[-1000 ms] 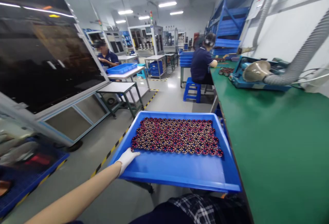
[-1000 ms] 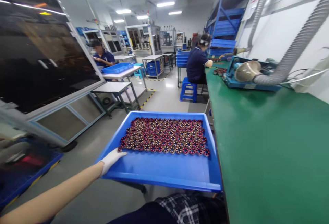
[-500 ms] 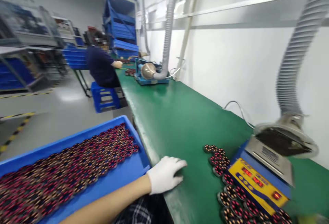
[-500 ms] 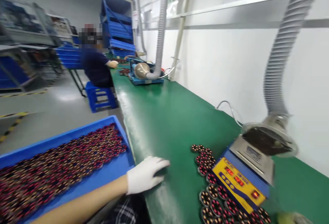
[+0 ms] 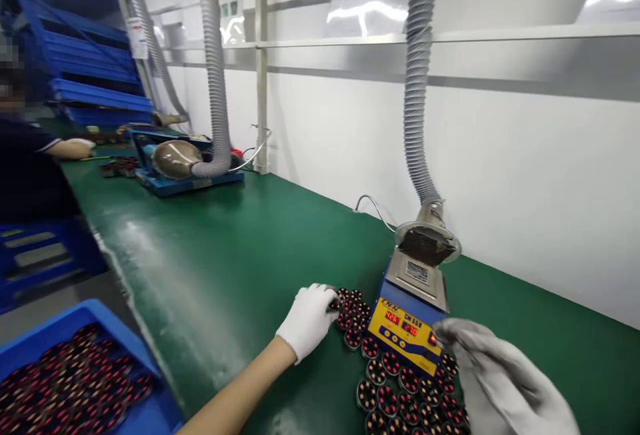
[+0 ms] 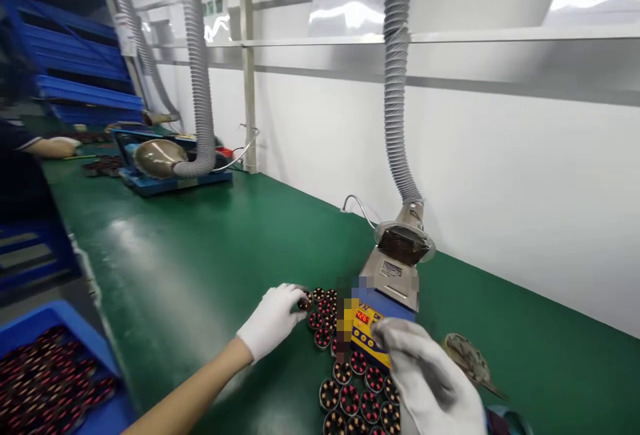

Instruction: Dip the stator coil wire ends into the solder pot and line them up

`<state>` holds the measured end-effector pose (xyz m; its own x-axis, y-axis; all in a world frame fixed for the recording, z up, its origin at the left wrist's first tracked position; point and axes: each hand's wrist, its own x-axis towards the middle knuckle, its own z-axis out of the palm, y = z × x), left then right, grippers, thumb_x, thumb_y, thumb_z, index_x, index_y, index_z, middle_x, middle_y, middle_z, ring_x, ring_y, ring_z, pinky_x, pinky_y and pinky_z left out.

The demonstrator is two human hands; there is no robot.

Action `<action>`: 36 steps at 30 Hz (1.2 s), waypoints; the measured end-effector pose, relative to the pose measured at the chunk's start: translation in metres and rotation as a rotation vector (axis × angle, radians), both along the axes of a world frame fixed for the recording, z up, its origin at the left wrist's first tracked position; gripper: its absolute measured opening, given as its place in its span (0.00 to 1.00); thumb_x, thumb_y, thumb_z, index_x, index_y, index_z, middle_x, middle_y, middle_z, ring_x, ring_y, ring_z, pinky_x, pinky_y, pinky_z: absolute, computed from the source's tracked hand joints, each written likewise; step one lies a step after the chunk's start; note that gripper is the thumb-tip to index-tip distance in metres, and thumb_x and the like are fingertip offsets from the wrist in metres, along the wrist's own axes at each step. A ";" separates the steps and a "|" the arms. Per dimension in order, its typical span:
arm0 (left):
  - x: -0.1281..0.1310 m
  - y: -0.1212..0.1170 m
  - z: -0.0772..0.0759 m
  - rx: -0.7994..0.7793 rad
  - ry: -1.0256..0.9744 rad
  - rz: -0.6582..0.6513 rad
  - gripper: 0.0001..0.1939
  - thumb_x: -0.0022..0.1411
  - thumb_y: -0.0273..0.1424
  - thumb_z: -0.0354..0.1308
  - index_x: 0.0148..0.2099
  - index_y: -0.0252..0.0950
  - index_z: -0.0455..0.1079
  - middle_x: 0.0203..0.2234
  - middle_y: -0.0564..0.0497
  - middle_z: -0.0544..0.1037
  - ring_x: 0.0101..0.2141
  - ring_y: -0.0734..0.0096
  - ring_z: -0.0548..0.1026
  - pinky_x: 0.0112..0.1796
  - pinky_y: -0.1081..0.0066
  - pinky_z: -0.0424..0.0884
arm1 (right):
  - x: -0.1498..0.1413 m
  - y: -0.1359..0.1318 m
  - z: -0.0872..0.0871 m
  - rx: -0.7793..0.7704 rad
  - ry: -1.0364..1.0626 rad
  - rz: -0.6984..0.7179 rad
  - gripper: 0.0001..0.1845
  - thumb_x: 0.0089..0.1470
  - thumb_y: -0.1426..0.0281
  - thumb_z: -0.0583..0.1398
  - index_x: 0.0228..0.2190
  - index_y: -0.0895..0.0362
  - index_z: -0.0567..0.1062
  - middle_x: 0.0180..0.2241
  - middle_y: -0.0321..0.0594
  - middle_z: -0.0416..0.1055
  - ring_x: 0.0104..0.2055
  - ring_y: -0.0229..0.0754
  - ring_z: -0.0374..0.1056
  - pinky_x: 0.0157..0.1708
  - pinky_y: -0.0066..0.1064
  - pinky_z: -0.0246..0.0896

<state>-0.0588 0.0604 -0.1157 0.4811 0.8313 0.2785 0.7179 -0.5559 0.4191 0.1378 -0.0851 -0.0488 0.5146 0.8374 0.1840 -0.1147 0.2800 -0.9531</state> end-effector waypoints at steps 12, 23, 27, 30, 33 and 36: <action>0.076 -0.076 0.088 0.385 -0.577 -0.453 0.30 0.58 0.24 0.50 0.62 0.38 0.49 0.59 0.41 0.58 0.56 0.59 0.61 0.51 0.63 0.64 | 0.003 0.026 -0.001 0.305 0.043 -0.103 0.18 0.38 0.63 0.69 0.35 0.52 0.77 0.39 0.45 0.76 0.41 0.50 0.72 0.41 0.40 0.69; 0.064 -0.049 0.083 0.064 -0.707 -0.628 0.15 0.59 0.25 0.59 0.48 0.42 0.64 0.38 0.54 0.78 0.37 0.72 0.76 0.41 0.78 0.68 | 0.001 0.019 0.006 0.172 -0.185 -0.015 0.11 0.42 0.67 0.68 0.32 0.51 0.79 0.36 0.41 0.73 0.35 0.42 0.72 0.34 0.28 0.69; 0.064 -0.051 0.081 -0.034 -0.681 -0.691 0.11 0.58 0.27 0.61 0.44 0.40 0.66 0.35 0.54 0.78 0.36 0.73 0.76 0.39 0.78 0.68 | 0.010 0.017 0.002 0.238 -0.363 -0.025 0.03 0.45 0.68 0.66 0.28 0.52 0.80 0.31 0.40 0.71 0.31 0.40 0.71 0.29 0.26 0.67; 0.066 -0.052 0.082 0.128 -0.693 -0.744 0.09 0.58 0.25 0.59 0.42 0.38 0.66 0.38 0.52 0.78 0.38 0.71 0.76 0.43 0.74 0.67 | 0.006 0.020 0.002 0.307 -0.219 -0.103 0.06 0.45 0.66 0.67 0.21 0.53 0.77 0.25 0.36 0.68 0.27 0.35 0.66 0.26 0.23 0.62; 0.068 -0.050 0.084 0.331 -0.726 -0.717 0.07 0.60 0.24 0.55 0.42 0.37 0.66 0.39 0.49 0.78 0.40 0.69 0.76 0.43 0.71 0.68 | 0.003 0.021 0.005 0.258 0.161 0.004 0.10 0.43 0.59 0.67 0.21 0.52 0.76 0.24 0.34 0.66 0.28 0.35 0.65 0.30 0.26 0.64; 0.068 -0.047 0.085 0.424 -0.765 -0.690 0.05 0.61 0.27 0.54 0.41 0.36 0.65 0.37 0.48 0.78 0.39 0.67 0.76 0.41 0.68 0.69 | 0.003 0.024 0.006 0.235 0.245 0.032 0.11 0.43 0.55 0.66 0.25 0.47 0.77 0.28 0.33 0.70 0.32 0.38 0.68 0.37 0.31 0.66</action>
<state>0.0090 0.0137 -0.0307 0.3837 0.2194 0.8970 -0.1663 -0.9391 0.3008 0.1412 -0.0612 -0.0425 0.5416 0.8033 0.2477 -0.3449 0.4811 -0.8060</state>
